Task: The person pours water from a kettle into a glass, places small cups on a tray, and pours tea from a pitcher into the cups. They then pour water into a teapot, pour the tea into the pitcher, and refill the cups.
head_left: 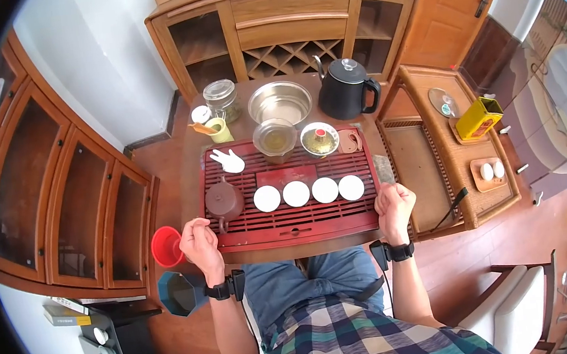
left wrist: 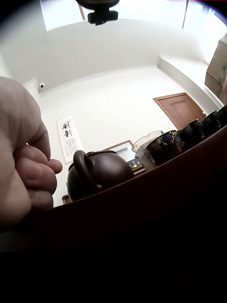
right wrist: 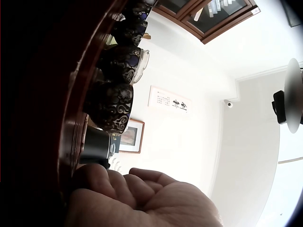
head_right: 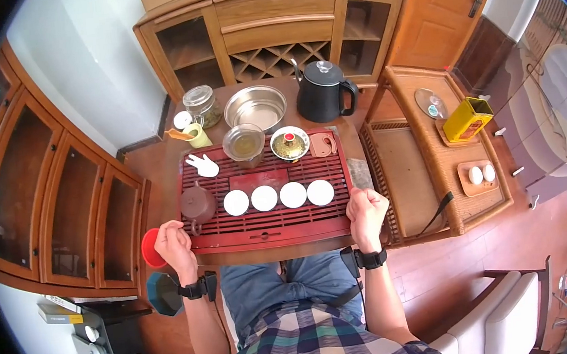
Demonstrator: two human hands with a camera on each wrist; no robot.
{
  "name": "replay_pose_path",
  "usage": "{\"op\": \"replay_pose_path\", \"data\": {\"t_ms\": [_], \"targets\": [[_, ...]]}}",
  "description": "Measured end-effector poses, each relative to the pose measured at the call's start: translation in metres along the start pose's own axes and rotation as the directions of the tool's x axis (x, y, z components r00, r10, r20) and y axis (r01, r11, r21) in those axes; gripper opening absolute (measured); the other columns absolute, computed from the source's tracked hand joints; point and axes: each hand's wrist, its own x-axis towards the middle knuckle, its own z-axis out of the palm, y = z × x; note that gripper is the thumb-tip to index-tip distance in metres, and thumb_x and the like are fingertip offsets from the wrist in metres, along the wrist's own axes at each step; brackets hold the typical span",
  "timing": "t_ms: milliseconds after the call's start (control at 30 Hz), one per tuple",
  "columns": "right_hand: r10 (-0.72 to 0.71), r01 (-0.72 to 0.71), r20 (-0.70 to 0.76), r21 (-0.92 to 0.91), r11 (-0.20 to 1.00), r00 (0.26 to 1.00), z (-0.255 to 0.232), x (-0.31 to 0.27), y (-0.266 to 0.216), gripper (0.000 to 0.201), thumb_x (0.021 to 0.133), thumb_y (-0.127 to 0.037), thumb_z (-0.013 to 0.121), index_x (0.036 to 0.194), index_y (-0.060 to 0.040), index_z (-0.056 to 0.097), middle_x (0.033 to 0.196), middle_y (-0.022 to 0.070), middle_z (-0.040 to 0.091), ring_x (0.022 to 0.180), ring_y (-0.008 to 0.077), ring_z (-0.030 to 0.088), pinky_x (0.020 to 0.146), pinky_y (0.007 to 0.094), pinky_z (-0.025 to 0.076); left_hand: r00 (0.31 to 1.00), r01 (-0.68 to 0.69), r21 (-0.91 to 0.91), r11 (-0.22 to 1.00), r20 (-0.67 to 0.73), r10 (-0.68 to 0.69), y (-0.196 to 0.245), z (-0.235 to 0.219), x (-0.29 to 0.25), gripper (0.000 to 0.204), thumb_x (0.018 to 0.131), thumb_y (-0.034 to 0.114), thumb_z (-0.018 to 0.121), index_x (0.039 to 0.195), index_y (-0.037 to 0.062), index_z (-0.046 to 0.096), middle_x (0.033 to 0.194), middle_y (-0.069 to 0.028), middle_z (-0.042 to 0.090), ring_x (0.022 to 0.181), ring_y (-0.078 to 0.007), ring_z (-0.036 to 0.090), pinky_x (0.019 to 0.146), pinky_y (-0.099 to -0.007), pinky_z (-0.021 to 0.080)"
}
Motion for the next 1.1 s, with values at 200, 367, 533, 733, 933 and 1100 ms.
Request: {"op": "replay_pose_path", "data": {"t_ms": [200,367,533,733,933,1100], "targets": [[0.004,-0.004,0.016,0.003,1.000,1.000,-0.0036,0.0012,0.0016,0.043,0.097,-0.001,0.059,0.059,-0.0093,0.040,0.053,-0.0017,0.038,0.043,0.0070,0.029,0.042,0.0263,0.022,1.000,-0.009,0.006,1.000,0.005,0.009,-0.0031,-0.0019,0.0015,0.017,0.101,0.003,0.055,0.088,-0.0024,0.064,0.055,0.0039,0.039,0.044,-0.0032,0.033,0.042,-0.0221,0.023],[-0.003,0.003,0.023,0.004,1.000,1.000,-0.0040,0.0006,0.0022,0.044,0.097,-0.002,0.060,0.059,-0.0094,0.040,0.052,-0.0016,0.038,0.042,0.0070,0.029,0.041,0.0261,0.023,1.000,-0.014,0.012,1.000,0.003,0.014,-0.0025,-0.0007,0.0002,0.017,0.101,0.003,0.055,0.088,-0.0022,0.064,0.054,0.0041,0.039,0.044,-0.0032,0.033,0.041,-0.0222,0.023],[-0.012,0.012,0.030,0.006,1.000,0.999,-0.0059,0.0026,0.0042,0.044,0.097,-0.002,0.060,0.059,-0.0093,0.040,0.052,-0.0017,0.038,0.042,0.0069,0.029,0.041,0.0261,0.022,1.000,-0.018,0.023,1.000,0.005,0.018,-0.0018,0.0012,0.0007,0.017,0.101,0.003,0.055,0.088,-0.0019,0.064,0.054,0.0042,0.039,0.044,-0.0031,0.033,0.041,-0.0221,0.022],[-0.013,0.013,0.025,0.015,1.000,1.000,-0.0052,0.0019,0.0039,0.044,0.097,-0.002,0.061,0.058,-0.0089,0.041,0.052,-0.0019,0.038,0.041,0.0067,0.030,0.041,0.0260,0.021,0.999,-0.032,0.023,0.999,-0.012,0.032,-0.0026,0.0018,0.0003,0.017,0.101,0.002,0.055,0.087,-0.0019,0.064,0.055,0.0056,0.036,0.043,-0.0022,0.028,0.040,-0.0221,0.020],[-0.001,0.001,0.022,0.029,1.000,1.000,-0.0055,0.0013,0.0043,0.048,0.099,-0.002,0.061,0.058,-0.0109,0.037,0.051,-0.0046,0.037,0.042,0.0046,0.028,0.041,0.0253,0.020,0.999,-0.028,0.031,0.999,-0.019,0.028,-0.0029,0.0025,-0.0006,0.017,0.101,0.002,0.055,0.087,-0.0018,0.064,0.055,0.0056,0.037,0.043,-0.0020,0.028,0.040,-0.0220,0.020],[-0.002,0.002,0.032,0.002,1.000,0.999,-0.0051,0.0010,0.0035,0.045,0.097,-0.001,0.058,0.057,-0.0087,0.039,0.053,-0.0021,0.038,0.042,0.0065,0.030,0.041,0.0258,0.021,1.000,-0.011,0.027,1.000,-0.025,0.012,-0.0011,0.0037,-0.0011,0.018,0.101,0.003,0.055,0.087,-0.0014,0.064,0.055,0.0058,0.037,0.043,-0.0020,0.028,0.040,-0.0220,0.019]]}}
